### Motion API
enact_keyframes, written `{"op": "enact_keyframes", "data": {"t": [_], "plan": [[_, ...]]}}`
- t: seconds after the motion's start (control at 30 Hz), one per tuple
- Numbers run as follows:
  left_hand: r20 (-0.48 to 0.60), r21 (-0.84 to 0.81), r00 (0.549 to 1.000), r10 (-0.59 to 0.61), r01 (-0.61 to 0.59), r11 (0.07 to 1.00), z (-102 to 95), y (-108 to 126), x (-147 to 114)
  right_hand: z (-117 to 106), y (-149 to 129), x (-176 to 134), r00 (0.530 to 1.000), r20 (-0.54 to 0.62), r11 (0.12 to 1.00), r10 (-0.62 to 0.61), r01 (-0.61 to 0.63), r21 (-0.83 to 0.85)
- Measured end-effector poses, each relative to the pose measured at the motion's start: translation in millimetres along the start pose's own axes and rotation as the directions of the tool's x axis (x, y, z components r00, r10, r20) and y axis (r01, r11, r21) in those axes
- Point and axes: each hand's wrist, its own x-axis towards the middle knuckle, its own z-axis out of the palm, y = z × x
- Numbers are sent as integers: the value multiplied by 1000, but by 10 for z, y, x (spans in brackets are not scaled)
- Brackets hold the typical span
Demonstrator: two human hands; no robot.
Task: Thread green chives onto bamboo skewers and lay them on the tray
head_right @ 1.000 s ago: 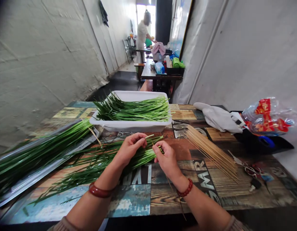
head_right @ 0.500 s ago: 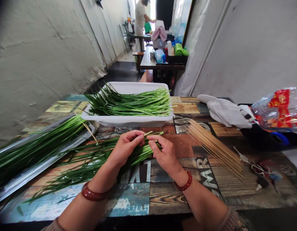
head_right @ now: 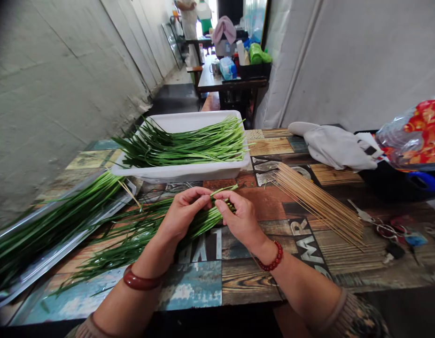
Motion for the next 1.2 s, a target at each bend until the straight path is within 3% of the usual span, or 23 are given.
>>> {"op": "enact_keyframes", "data": {"t": [0.73,0.93,1.2], "plan": [[-19,-13,1000,0,0,1000,9,12,-3,-4,-6,1,1000,-13,999,-8,8,-37],[-21,58,999,46,-45,997,16,15,-14,-2,11,11,1000,-8,999,-9,9,-45],[-43,203,994,98,-88,975,-21,-41,10,18,55,15,1000,-25,997,5,-3,82]]}}
